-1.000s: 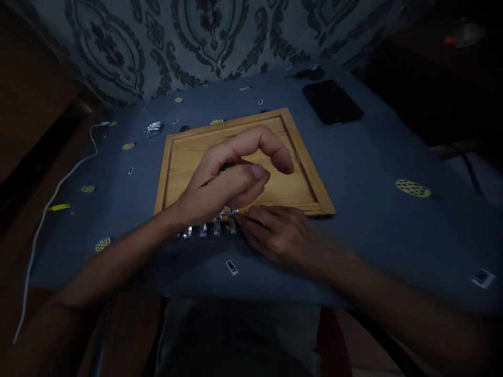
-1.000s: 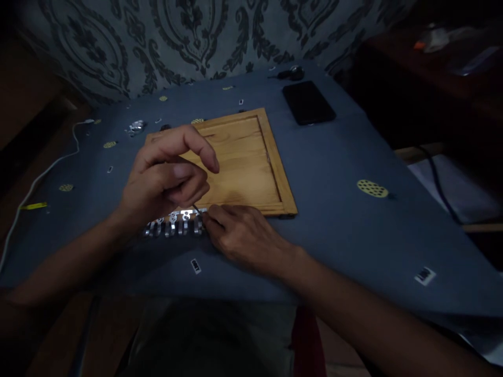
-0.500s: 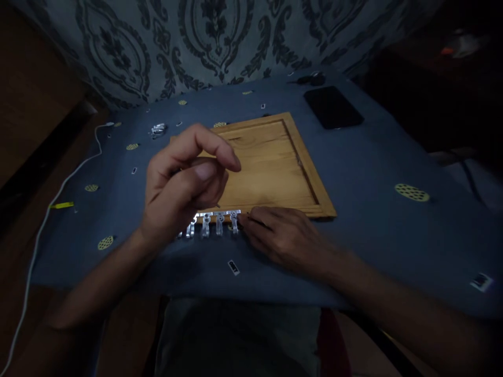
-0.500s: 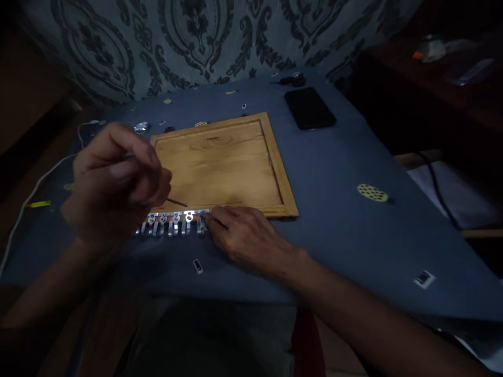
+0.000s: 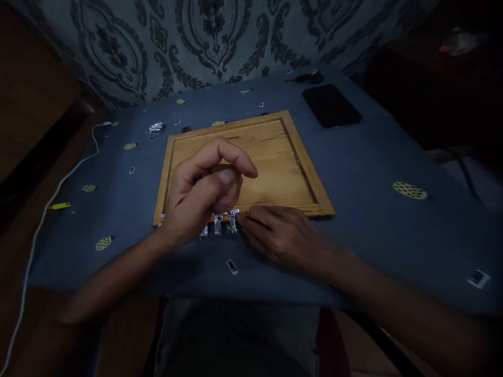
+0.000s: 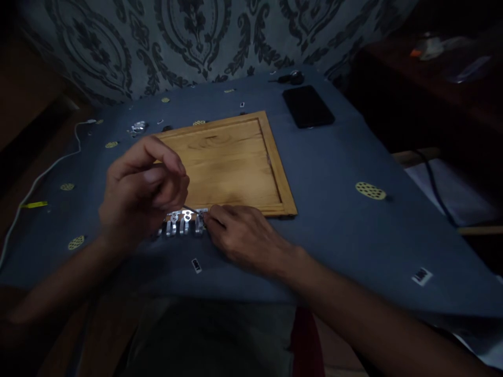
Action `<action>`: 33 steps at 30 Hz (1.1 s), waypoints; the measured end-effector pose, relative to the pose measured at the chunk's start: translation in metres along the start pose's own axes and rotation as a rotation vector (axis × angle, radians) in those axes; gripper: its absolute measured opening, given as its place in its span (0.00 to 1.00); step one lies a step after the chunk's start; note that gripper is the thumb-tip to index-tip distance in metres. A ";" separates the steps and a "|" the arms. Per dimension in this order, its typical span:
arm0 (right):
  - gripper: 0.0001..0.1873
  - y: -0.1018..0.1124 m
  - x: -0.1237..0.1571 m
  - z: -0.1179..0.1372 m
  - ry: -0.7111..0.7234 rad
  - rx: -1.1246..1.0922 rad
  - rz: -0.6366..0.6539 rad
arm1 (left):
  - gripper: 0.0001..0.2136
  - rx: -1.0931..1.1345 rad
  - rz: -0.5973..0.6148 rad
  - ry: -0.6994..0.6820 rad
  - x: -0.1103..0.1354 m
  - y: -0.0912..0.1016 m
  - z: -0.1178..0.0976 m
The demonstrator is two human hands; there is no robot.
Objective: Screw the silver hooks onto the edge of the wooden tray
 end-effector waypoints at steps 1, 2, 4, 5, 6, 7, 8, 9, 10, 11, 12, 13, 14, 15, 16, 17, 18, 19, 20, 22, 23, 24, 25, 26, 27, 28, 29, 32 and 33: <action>0.14 0.000 0.000 0.000 -0.002 0.001 0.003 | 0.08 -0.010 -0.006 0.004 0.000 0.000 0.001; 0.15 -0.001 0.000 0.000 -0.004 0.003 0.006 | 0.08 -0.019 -0.015 0.006 0.000 0.001 0.001; 0.15 -0.001 0.000 0.000 -0.004 0.003 0.010 | 0.07 -0.040 -0.029 0.007 0.000 0.002 0.001; 0.15 -0.001 0.000 0.001 -0.004 0.003 0.012 | 0.06 -0.047 -0.035 0.006 -0.001 0.002 0.001; 0.15 -0.001 0.000 0.001 -0.007 0.004 0.013 | 0.05 -0.048 -0.034 0.003 -0.001 0.002 0.000; 0.15 -0.001 0.000 0.001 -0.007 0.003 0.013 | 0.04 -0.045 -0.024 -0.004 -0.001 0.000 -0.001; 0.14 -0.001 0.000 0.001 -0.008 0.003 0.011 | 0.04 -0.039 -0.011 -0.015 -0.001 -0.001 -0.003; 0.14 -0.001 -0.001 0.001 -0.007 0.004 0.009 | 0.04 -0.035 0.003 -0.025 -0.001 -0.002 -0.004; 0.14 -0.001 -0.001 0.001 -0.005 0.006 0.006 | 0.04 -0.033 0.017 -0.033 -0.001 -0.003 -0.004; 0.14 -0.001 -0.001 0.001 -0.003 0.008 0.005 | 0.04 -0.035 0.029 -0.037 -0.001 -0.004 -0.004; 0.14 0.000 -0.001 0.001 0.001 0.011 0.004 | 0.05 -0.038 0.037 -0.039 -0.001 -0.004 -0.003; 0.14 0.000 0.000 0.000 0.002 0.014 0.005 | 0.06 -0.040 0.041 -0.042 -0.001 -0.004 -0.002; 0.14 -0.001 0.000 0.000 0.004 0.016 0.010 | 0.08 -0.043 0.046 -0.046 -0.001 -0.004 -0.001; 0.14 -0.002 0.001 -0.001 0.002 0.015 0.019 | 0.08 -0.045 0.056 -0.053 -0.001 -0.004 -0.001; 0.14 -0.003 0.002 -0.001 0.000 0.016 0.029 | 0.08 -0.052 0.067 -0.061 -0.001 -0.005 -0.001; 0.14 -0.004 0.002 -0.002 -0.006 0.016 0.040 | 0.07 -0.066 0.079 -0.067 -0.001 -0.005 -0.001; 0.14 -0.005 0.003 -0.002 -0.010 0.016 0.050 | 0.06 -0.084 0.091 -0.071 -0.001 -0.006 -0.001; 0.14 -0.007 0.004 -0.003 -0.014 0.013 0.061 | 0.05 -0.106 0.104 -0.068 -0.002 -0.006 -0.001; 0.14 -0.008 0.005 -0.003 -0.016 0.011 0.068 | 0.05 -0.131 0.116 -0.060 -0.002 -0.007 0.000; 0.13 -0.009 0.005 -0.002 -0.017 0.007 0.071 | 0.05 -0.182 0.138 -0.035 -0.003 -0.008 0.001; 0.12 -0.010 0.006 -0.002 -0.017 0.003 0.071 | 0.06 -0.201 0.154 -0.027 -0.004 -0.009 0.001; 0.12 -0.010 0.006 -0.002 -0.018 0.002 0.069 | 0.06 -0.216 0.169 -0.025 -0.004 -0.011 0.001; 0.11 -0.010 0.006 -0.002 -0.018 0.001 0.068 | 0.06 -0.225 0.177 -0.026 -0.004 -0.012 0.000; 0.11 -0.010 0.006 -0.002 -0.018 0.001 0.064 | 0.06 -0.228 0.175 -0.029 -0.005 -0.013 -0.001; 0.11 -0.009 0.005 -0.002 -0.019 0.001 0.059 | 0.06 -0.226 0.162 -0.025 -0.006 -0.013 -0.001; 0.12 -0.008 0.005 -0.001 -0.018 0.003 0.050 | 0.06 -0.223 0.132 -0.011 -0.006 -0.012 0.001; 0.12 -0.007 0.004 -0.001 -0.016 0.003 0.040 | 0.06 -0.219 0.087 0.004 -0.007 -0.009 0.002; 0.12 -0.005 0.003 -0.001 -0.012 0.001 0.019 | 0.06 -0.215 -0.061 -0.001 -0.008 0.000 0.004; 0.12 -0.005 0.002 -0.001 -0.012 -0.001 0.020 | 0.07 -0.215 -0.101 -0.018 -0.008 0.002 0.004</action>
Point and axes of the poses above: each hand's wrist, its own x-axis away from the middle knuckle, its own y-axis out of the back of the hand, z = x × y, the point moved 10 cm from there along -x, towards the middle knuckle, and after that the axes turned 12 degrees about -z, right-handed, at the moved point
